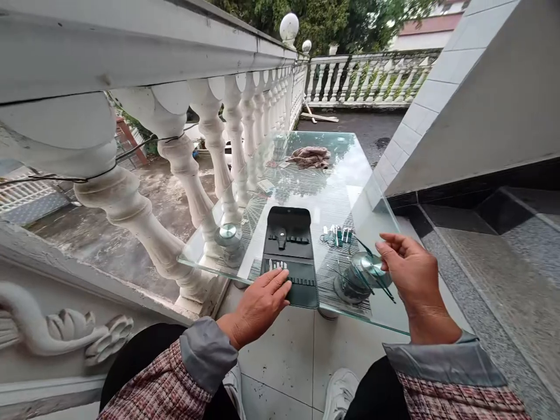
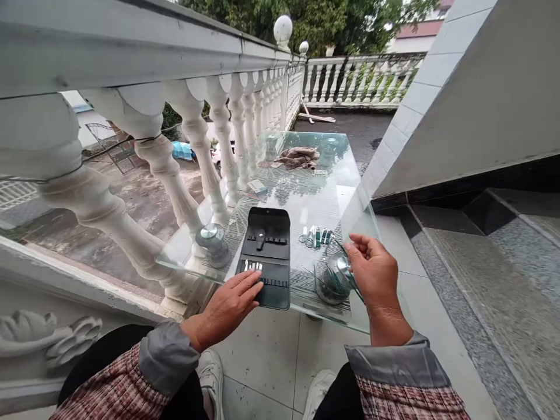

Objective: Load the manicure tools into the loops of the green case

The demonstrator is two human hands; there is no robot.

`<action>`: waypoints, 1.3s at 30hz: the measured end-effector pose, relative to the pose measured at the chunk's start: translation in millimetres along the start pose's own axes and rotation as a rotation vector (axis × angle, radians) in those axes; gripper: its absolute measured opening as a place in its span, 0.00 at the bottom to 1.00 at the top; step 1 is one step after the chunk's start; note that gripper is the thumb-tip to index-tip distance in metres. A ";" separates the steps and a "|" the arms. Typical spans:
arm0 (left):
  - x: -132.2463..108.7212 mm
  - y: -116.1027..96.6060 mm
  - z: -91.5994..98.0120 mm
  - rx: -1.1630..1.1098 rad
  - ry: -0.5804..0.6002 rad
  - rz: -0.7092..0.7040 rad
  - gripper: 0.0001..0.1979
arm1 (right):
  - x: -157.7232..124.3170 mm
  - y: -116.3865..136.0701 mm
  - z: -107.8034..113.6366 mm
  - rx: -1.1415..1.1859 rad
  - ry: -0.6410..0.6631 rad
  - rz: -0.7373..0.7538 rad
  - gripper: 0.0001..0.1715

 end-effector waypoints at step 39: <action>3.9 -3.5 -9.4 0.089 0.057 -0.011 0.20 | -27.5 -33.7 -20.2 -1.170 0.459 0.210 0.13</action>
Point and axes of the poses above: each hand's wrist, its own x-axis towards the middle knuckle, its own z-axis out of the back of the hand, y = z × x, the point moved 6 cm from there along x, towards the middle knuckle, and after that the axes turned 8 degrees about -x, right-handed, at the moved point
